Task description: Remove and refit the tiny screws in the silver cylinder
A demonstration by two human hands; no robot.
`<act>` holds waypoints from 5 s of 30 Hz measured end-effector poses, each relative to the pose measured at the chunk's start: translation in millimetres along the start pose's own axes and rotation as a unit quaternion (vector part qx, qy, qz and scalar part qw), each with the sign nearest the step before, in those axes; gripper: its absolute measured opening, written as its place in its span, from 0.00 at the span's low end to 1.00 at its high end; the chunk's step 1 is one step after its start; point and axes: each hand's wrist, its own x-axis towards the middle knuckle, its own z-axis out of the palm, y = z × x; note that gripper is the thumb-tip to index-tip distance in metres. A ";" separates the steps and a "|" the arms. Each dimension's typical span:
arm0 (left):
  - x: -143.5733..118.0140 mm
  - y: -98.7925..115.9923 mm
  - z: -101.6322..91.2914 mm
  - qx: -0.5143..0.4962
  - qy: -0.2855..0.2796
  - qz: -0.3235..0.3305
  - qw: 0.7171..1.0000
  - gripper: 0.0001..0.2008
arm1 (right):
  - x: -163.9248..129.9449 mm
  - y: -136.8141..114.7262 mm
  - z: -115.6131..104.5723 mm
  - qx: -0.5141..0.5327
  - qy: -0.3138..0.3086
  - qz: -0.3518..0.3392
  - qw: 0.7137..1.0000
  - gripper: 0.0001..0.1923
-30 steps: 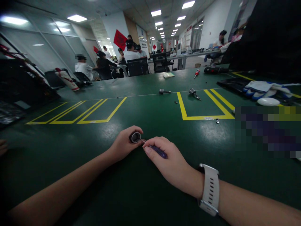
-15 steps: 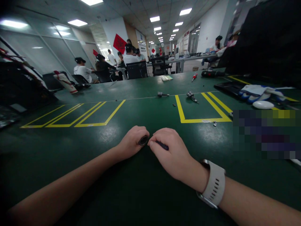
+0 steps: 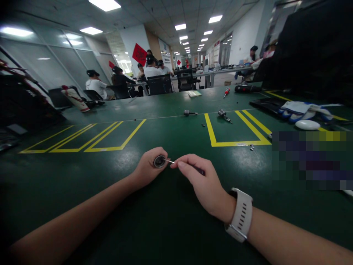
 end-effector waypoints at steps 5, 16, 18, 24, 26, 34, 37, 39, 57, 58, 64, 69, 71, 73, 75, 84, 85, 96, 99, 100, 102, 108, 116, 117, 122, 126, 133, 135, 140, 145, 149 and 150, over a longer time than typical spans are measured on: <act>-0.8 1.3 -0.3 0.080 -0.057 0.031 0.995 0.03 | -4.5 -8.8 4.2 -0.179 -0.037 -0.094 0.979 0.09; -1.1 2.3 -1.5 -0.011 -0.042 0.030 0.999 0.05 | 9.9 2.6 -5.5 0.151 -0.034 0.118 0.981 0.10; -0.6 1.5 -0.7 -0.026 -0.033 0.022 0.999 0.05 | 8.9 3.1 -3.7 0.155 -0.031 0.118 0.980 0.10; 0.0 2.0 -1.0 0.020 -0.061 0.018 0.998 0.05 | 0.4 -2.0 -0.4 -0.059 -0.038 0.016 0.997 0.11; -0.3 3.1 -2.0 0.049 -0.076 0.025 0.996 0.05 | -0.4 -3.3 -0.3 -0.088 -0.048 0.008 0.995 0.11; -0.4 0.9 -3.2 -0.008 -0.059 0.007 0.998 0.05 | 11.4 2.7 -3.4 0.173 -0.029 0.129 0.976 0.10; 0.9 -1.4 -1.7 -0.045 -0.046 -0.009 0.998 0.05 | 10.5 2.2 -3.1 0.184 -0.023 0.128 0.974 0.10; 1.2 -1.8 -1.1 -0.033 -0.046 -0.010 0.998 0.05 | 7.7 0.8 -2.3 0.136 -0.018 0.115 0.984 0.11; 1.8 -1.2 -2.0 -0.009 -0.066 0.000 0.998 0.05 | 11.4 2.9 -5.5 0.174 -0.035 0.131 0.975 0.11; 1.8 -1.3 -1.9 -0.001 -0.069 -0.001 0.998 0.05 | 11.1 3.3 -5.6 0.176 -0.035 0.131 0.975 0.11; 1.9 -0.1 -2.6 0.019 -0.080 -0.012 0.997 0.05 | 10.5 5.6 -5.9 0.193 -0.028 0.127 0.973 0.10; 2.6 1.3 -2.7 0.002 -0.072 -0.023 0.997 0.05 | 8.9 7.0 -5.3 0.202 -0.006 0.131 0.970 0.09; 2.7 1.1 -2.3 -0.012 -0.063 -0.034 0.997 0.05 | 7.7 8.1 -5.4 0.192 -0.001 0.122 0.974 0.09; 2.6 0.4 -1.7 -0.024 -0.056 -0.044 0.997 0.05 | 5.9 9.5 -5.9 0.154 -0.011 0.100 0.983 0.10; 2.4 -0.6 -0.8 -0.032 -0.052 -0.045 0.997 0.05 | 3.4 10.2 -6.2 0.093 -0.030 0.066 0.993 0.10; 1.4 -3.6 3.6 -0.036 -0.037 -0.019 0.999 0.04 | -6.9 3.5 -0.5 -0.122 -0.081 -0.104 0.984 0.09; 1.3 -3.4 3.6 -0.034 -0.036 -0.017 0.999 0.04 | -7.2 3.6 0.4 -0.135 -0.082 -0.116 0.981 0.09; 0.8 -2.1 4.8 -0.015 -0.033 -0.006 0.999 0.06 | -3.4 4.0 -0.6 -0.122 -0.104 -0.075 0.984 0.09; 1.3 -1.8 4.4 -0.013 -0.036 -0.005 0.999 0.05 | -4.0 3.3 -2.1 -0.114 -0.097 -0.066 0.987 0.09; 1.2 -1.6 4.2 -0.013 -0.038 -0.002 0.999 0.05 | -4.6 2.8 -2.1 -0.118 -0.090 -0.071 0.986 0.10; 0.9 -0.9 3.7 -0.013 -0.040 0.004 0.999 0.04 | -6.1 1.6 -1.1 -0.136 -0.072 -0.090 0.984 0.10; 0.1 0.4 3.3 0.023 -0.053 0.008 0.998 0.05 | -6.3 0.1 2.8 -0.178 -0.087 -0.103 0.975 0.10; -2.4 1.9 0.7 0.023 -0.059 0.049 0.997 0.04 | 7.4 10.8 -6.1 0.130 -0.050 0.101 0.985 0.09; -2.5 2.0 0.5 0.009 -0.054 0.050 0.997 0.04 | 8.1 11.1 -6.0 0.151 -0.047 0.115 0.981 0.09; -0.9 1.6 1.2 -0.029 -0.039 0.049 0.998 0.05 | 7.1 10.5 -4.8 0.177 -0.046 0.126 0.975 0.08; -0.2 1.0 2.1 -0.002 -0.033 0.025 0.999 0.04 | 2.3 10.1 -4.5 0.070 -0.047 0.052 0.995 0.09; -1.9 1.0 1.3 0.058 -0.057 0.032 0.996 0.04 | 2.4 9.5 -4.4 0.054 -0.065 0.063 0.994 0.10; -1.6 0.9 0.9 0.039 -0.048 0.036 0.997 0.04 | 5.6 10.2 -5.0 0.127 -0.055 0.097 0.986 0.09; -0.4 0.7 0.6 -0.014 -0.031 0.031 0.999 0.05 | 7.9 8.9 -4.5 0.194 -0.039 0.132 0.971 0.08; -1.3 1.4 1.0 0.006 -0.032 0.015 0.999 0.04 | 2.6 10.7 -2.6 0.108 -0.034 0.087 0.990 0.09; -1.6 1.1 0.5 0.040 -0.050 0.027 0.998 0.03 | 3.6 11.0 -3.2 0.100 -0.055 0.093 0.989 0.10; -1.5 0.9 0.3 0.047 -0.055 0.032 0.997 0.03 | 4.8 10.2 -3.7 0.113 -0.057 0.103 0.987 0.10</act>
